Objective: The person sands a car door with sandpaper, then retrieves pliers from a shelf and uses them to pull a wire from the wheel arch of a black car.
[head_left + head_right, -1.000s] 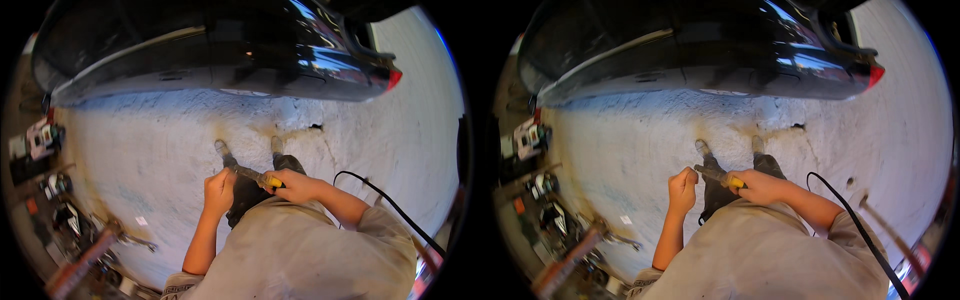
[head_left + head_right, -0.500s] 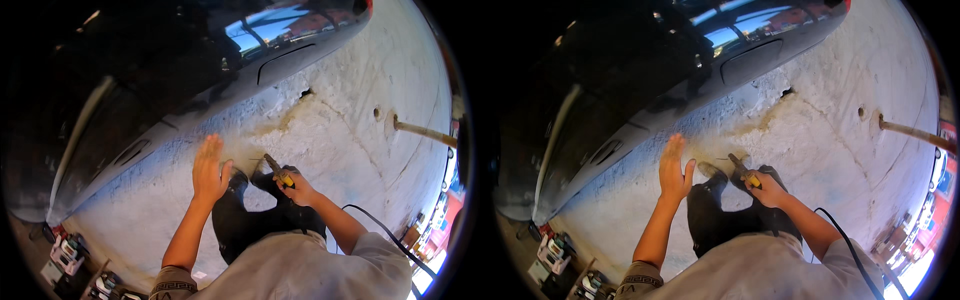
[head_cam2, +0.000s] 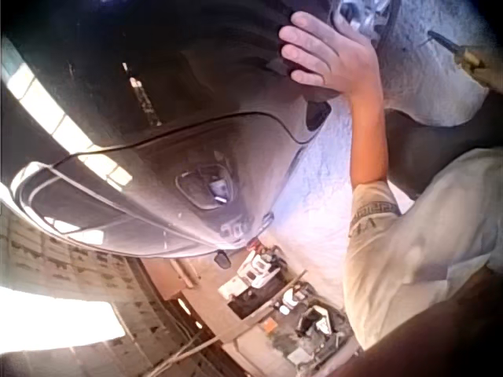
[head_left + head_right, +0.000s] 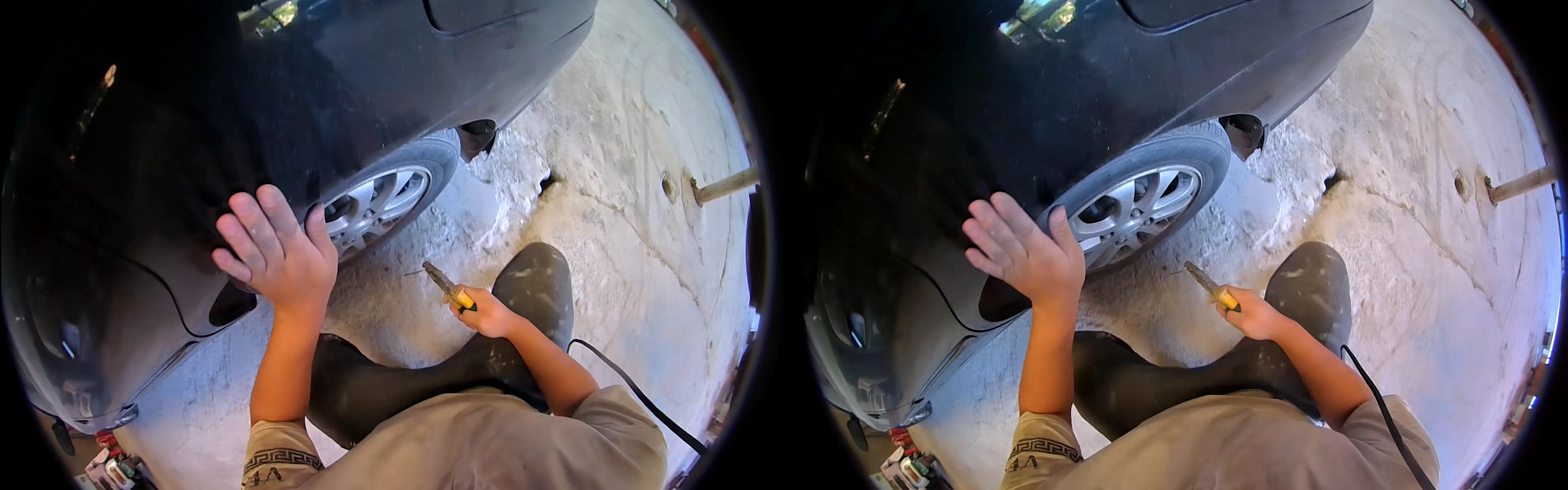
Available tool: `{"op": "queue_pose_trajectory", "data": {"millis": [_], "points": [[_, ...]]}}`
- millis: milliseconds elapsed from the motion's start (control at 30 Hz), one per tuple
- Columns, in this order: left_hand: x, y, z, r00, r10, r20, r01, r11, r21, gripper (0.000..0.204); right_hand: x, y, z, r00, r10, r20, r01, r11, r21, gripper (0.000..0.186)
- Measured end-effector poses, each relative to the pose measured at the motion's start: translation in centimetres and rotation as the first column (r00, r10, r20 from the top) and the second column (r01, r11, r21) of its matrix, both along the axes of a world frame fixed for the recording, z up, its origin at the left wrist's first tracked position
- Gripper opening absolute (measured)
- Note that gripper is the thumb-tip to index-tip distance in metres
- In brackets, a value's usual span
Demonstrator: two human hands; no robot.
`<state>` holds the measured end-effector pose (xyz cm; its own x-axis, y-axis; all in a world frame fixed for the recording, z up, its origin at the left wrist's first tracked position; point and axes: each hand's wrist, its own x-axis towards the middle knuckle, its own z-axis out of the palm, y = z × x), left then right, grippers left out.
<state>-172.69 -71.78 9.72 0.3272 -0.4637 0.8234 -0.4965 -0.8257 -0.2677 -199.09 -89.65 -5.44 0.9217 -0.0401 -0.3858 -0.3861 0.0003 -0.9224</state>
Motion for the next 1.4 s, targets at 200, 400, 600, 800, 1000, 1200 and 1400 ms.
{"op": "queue_pose_trajectory", "data": {"millis": [200,400,600,800,1000,1200,1400], "points": [[-2.6,1.5,-1.9,0.990,-0.019,-0.143,0.028,0.998,0.060,0.082,2.1,2.0,-2.8,0.993,0.092,0.068,-0.065,0.942,-0.331,0.025],[-2.1,1.0,-2.8,0.981,-0.044,-0.191,0.020,0.992,-0.126,0.075,2.5,2.1,-5.1,0.978,0.155,0.137,-0.098,0.929,-0.358,0.027],[-2.4,-7.3,-1.4,0.994,-0.001,-0.105,0.001,1.000,0.004,0.079,1.9,2.0,-4.5,0.984,0.179,0.022,-0.155,0.901,-0.405,0.027],[-3.3,-14.0,-2.3,0.992,-0.109,0.062,0.103,0.990,0.093,0.070,1.5,2.1,-4.7,0.975,0.210,0.070,-0.163,0.894,-0.416,0.029],[-3.5,-12.9,-1.6,0.981,-0.183,-0.064,0.190,0.972,0.136,0.068,1.1,0.9,-3.9,0.976,0.212,0.051,-0.167,0.876,-0.453,0.032],[-2.1,-3.5,-1.5,0.987,0.013,-0.157,-0.029,0.995,-0.099,0.075,0.1,0.3,-2.8,0.977,0.206,0.055,-0.159,0.875,-0.457,0.035],[-2.2,-2.9,-2.7,0.990,-0.013,-0.141,-0.020,0.973,-0.229,0.083,-0.9,-0.1,-1.6,0.972,0.230,0.054,-0.182,0.875,-0.448,0.045]]}}
